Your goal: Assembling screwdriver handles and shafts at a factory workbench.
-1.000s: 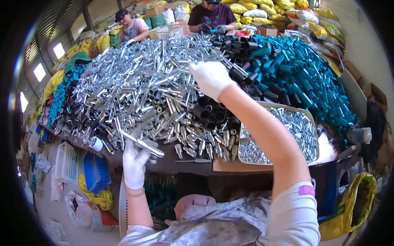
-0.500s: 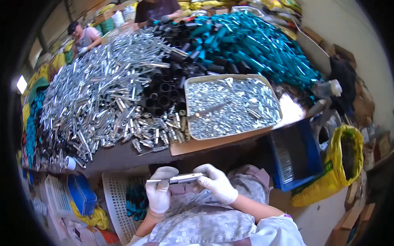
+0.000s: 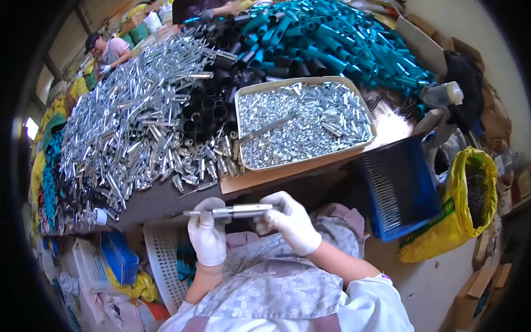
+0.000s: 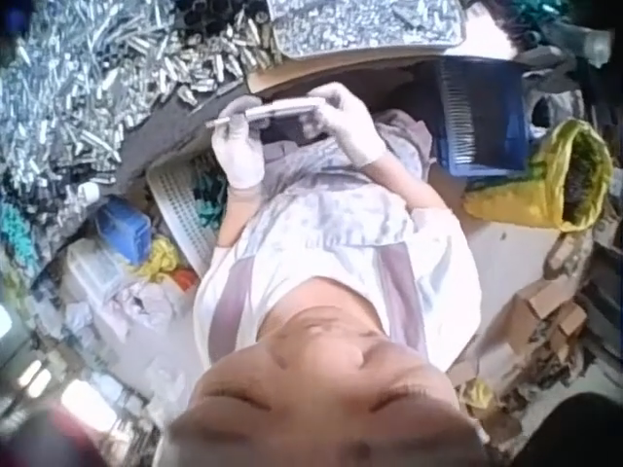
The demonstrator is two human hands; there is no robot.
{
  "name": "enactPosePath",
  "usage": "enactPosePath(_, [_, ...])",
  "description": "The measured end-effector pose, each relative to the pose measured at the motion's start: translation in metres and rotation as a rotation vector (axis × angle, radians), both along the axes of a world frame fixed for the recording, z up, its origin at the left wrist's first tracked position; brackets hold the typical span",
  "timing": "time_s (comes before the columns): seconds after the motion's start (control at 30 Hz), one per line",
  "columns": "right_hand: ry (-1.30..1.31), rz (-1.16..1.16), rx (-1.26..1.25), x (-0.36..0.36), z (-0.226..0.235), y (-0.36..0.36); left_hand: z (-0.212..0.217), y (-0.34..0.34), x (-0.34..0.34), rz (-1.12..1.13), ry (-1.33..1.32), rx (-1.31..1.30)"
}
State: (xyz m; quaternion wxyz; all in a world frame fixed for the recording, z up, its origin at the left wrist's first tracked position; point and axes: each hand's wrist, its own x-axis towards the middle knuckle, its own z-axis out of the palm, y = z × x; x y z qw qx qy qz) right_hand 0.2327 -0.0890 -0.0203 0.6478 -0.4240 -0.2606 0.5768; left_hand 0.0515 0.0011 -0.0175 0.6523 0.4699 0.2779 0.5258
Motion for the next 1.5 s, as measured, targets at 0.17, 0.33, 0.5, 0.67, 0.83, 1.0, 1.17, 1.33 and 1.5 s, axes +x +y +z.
enactPosePath(0.17, [-0.133,-0.046,-0.001,-0.002,0.004,0.000,-0.005,0.005,-0.005,-0.038,0.075,-0.067])
enactPosePath(0.33, [-0.233,-0.106,0.052,-0.028,0.015,0.001,-0.026,-0.008,0.003,-0.244,-0.330,-0.442])
enactPosePath(0.5, [-0.941,-0.166,0.409,-0.019,0.032,0.009,-0.043,-0.030,0.002,-0.468,-0.518,-0.770])
enactPosePath(0.67, [-1.138,-0.174,0.512,-0.023,0.022,0.012,-0.056,-0.052,-0.002,-0.446,-0.285,-0.558])
enactPosePath(0.83, [-1.056,-0.171,0.472,-0.026,0.015,0.015,-0.076,-0.038,0.000,-0.458,-0.310,-0.624])
enactPosePath(1.0, [-1.042,-0.227,0.427,-0.021,0.016,0.010,-0.047,-0.018,-0.001,-0.242,-0.347,-0.685])
enactPosePath(1.17, [-1.161,-0.252,0.373,-0.008,0.003,0.011,-0.044,0.002,-0.029,-0.328,-0.406,-0.588])
enactPosePath(1.33, [-1.275,-0.232,0.304,-0.001,-0.001,0.008,0.024,-0.018,-0.019,-0.421,0.673,-0.091])
enactPosePath(1.5, [-1.286,-0.267,0.318,0.007,-0.005,0.006,0.028,-0.008,-0.015,-0.288,0.319,-0.189])
